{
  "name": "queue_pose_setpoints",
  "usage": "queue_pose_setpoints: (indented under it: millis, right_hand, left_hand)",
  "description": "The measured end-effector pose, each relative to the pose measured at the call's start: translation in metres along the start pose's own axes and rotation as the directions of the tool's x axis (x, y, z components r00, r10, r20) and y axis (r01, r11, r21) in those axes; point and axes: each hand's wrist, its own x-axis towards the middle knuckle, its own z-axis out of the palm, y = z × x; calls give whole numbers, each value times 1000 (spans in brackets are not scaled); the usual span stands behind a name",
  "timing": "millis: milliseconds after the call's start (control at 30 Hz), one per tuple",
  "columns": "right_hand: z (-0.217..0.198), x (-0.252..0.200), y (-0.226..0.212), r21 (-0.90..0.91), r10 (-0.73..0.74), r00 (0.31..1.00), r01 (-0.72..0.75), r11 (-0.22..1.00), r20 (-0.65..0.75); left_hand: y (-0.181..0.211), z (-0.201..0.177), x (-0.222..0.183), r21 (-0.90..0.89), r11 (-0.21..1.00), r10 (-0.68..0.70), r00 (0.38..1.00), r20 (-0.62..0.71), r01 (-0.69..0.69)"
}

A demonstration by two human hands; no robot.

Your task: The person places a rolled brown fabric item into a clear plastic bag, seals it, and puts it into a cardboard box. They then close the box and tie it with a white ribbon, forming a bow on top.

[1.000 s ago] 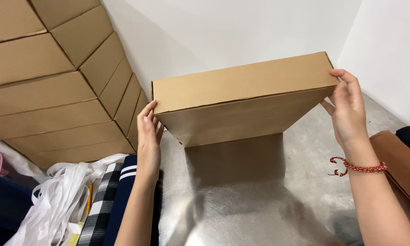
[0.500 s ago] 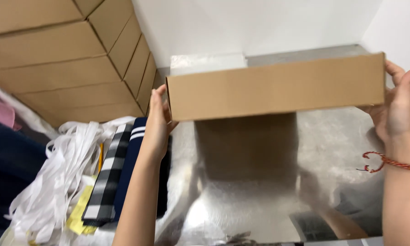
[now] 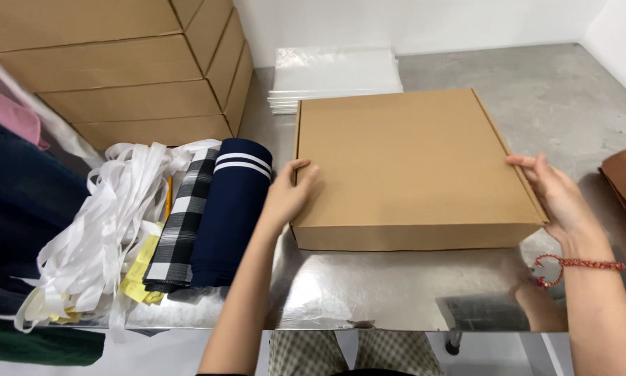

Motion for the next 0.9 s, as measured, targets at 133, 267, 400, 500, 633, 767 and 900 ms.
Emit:
queue_pose_setpoints:
  millis: [133, 267, 400, 500, 633, 767, 900]
  right_hand:
    - [12, 15, -3, -353, -59, 998, 54, 934, -4]
    - [65, 25, 3, -842, -181, 946, 322, 432, 269]
    - [156, -8, -5, -789, -264, 820, 565, 240, 507]
    - [201, -36, -24, -699, -277, 769, 639, 321, 576]
    - [220, -32, -19, -677, -304, 728, 685, 271, 615]
    - [221, -30, -9, -709, -351, 748, 656, 259, 564]
    - [218, -22, 3, -699, -447, 714, 675, 237, 538]
  left_hand:
    - [-37, 51, 16, 554, 757, 447, 893, -53, -346]
    - [-17, 67, -6, 753, 548, 405, 903, 142, -364]
    - [-5, 65, -17, 694, 609, 345, 916, 204, -384]
    - [-2, 59, -24, 631, 665, 404, 903, 146, -399]
    - [-8, 53, -30, 612, 662, 519, 854, 41, -432]
    - [-9, 52, -39, 547, 705, 552, 834, -24, -451]
    - [-11, 52, -39, 542, 670, 631, 774, -56, -507]
